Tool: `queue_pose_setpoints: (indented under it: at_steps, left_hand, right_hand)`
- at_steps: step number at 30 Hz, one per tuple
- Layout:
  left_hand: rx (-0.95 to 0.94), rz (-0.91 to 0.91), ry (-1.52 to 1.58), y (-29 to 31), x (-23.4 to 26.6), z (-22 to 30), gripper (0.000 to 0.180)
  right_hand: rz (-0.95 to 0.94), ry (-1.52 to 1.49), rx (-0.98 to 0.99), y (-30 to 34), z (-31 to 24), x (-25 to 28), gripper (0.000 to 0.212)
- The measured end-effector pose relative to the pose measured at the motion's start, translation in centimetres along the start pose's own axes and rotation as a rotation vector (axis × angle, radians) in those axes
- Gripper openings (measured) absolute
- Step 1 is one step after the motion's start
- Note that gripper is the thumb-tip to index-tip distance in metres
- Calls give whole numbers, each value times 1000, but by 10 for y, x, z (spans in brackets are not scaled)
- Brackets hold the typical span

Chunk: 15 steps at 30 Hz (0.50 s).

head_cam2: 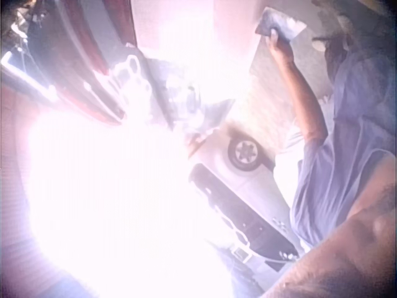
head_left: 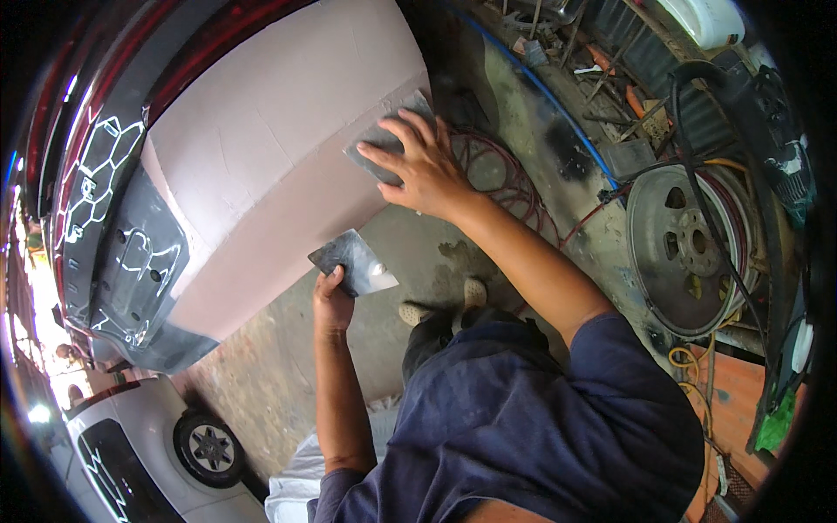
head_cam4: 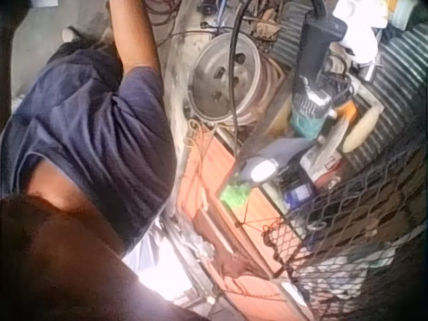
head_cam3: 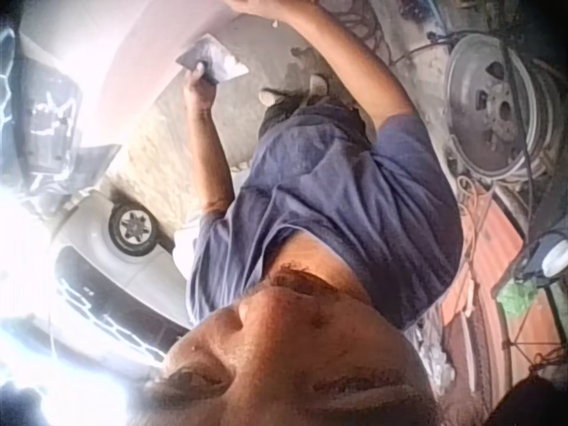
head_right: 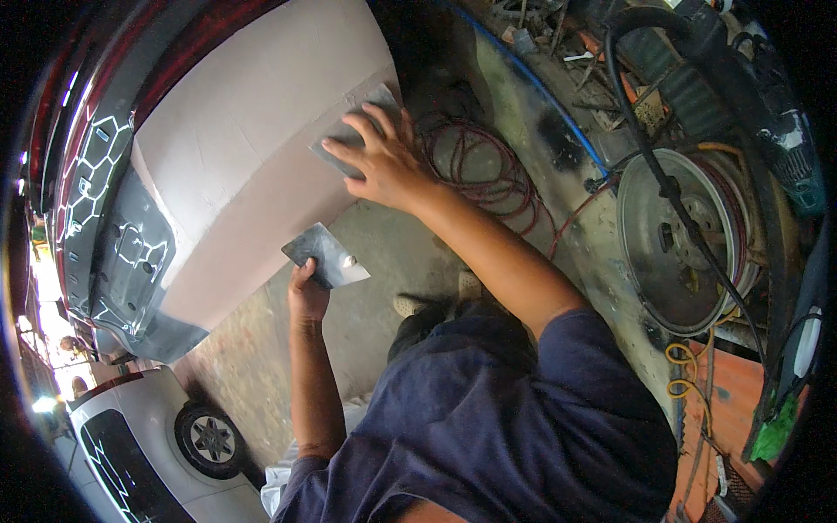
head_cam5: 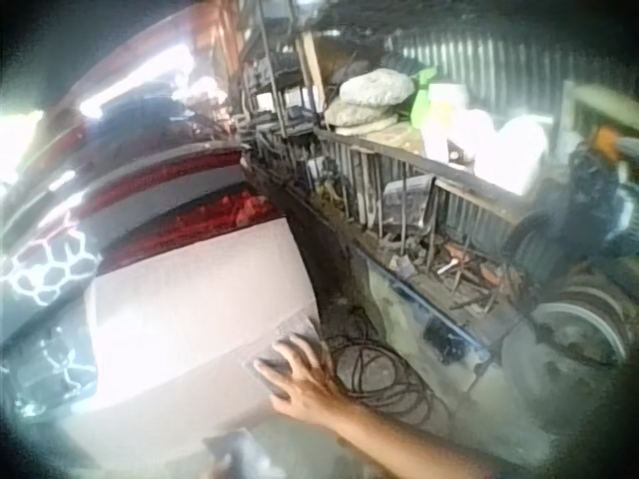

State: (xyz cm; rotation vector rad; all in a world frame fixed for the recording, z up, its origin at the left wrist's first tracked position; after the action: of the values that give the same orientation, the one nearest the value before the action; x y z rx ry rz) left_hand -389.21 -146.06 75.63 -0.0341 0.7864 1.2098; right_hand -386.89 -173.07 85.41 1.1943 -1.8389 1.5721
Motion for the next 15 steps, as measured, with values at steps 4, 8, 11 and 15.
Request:
queue_pose_setpoints:
  at_steps: [4,8,11,15]
  left_hand:
    - [-5,-27,1,-1,3,1,58]
    - [-15,-22,0,-2,2,1,56]
    - [-12,-29,6,-3,1,1,55]
    - [-8,-24,19,-2,5,-1,55]
  right_hand:
    - [-80,-19,6,19,5,3,66]
    - [11,-38,4,7,11,17,63]
    - [27,-2,14,-10,9,20,64]
    - [5,14,41,-13,6,13,64]
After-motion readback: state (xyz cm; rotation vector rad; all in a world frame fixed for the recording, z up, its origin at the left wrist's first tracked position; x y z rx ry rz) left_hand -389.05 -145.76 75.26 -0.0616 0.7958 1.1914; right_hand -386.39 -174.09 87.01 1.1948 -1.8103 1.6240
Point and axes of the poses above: each hand's wrist, its own y-axis away from the middle knuckle, its own x-axis out of the back of the hand, z = x × y, the point moved 5 cm from there along -y, towards the middle knuckle, and after that the axes turned 8 degrees about y, right-handed, at the moved point
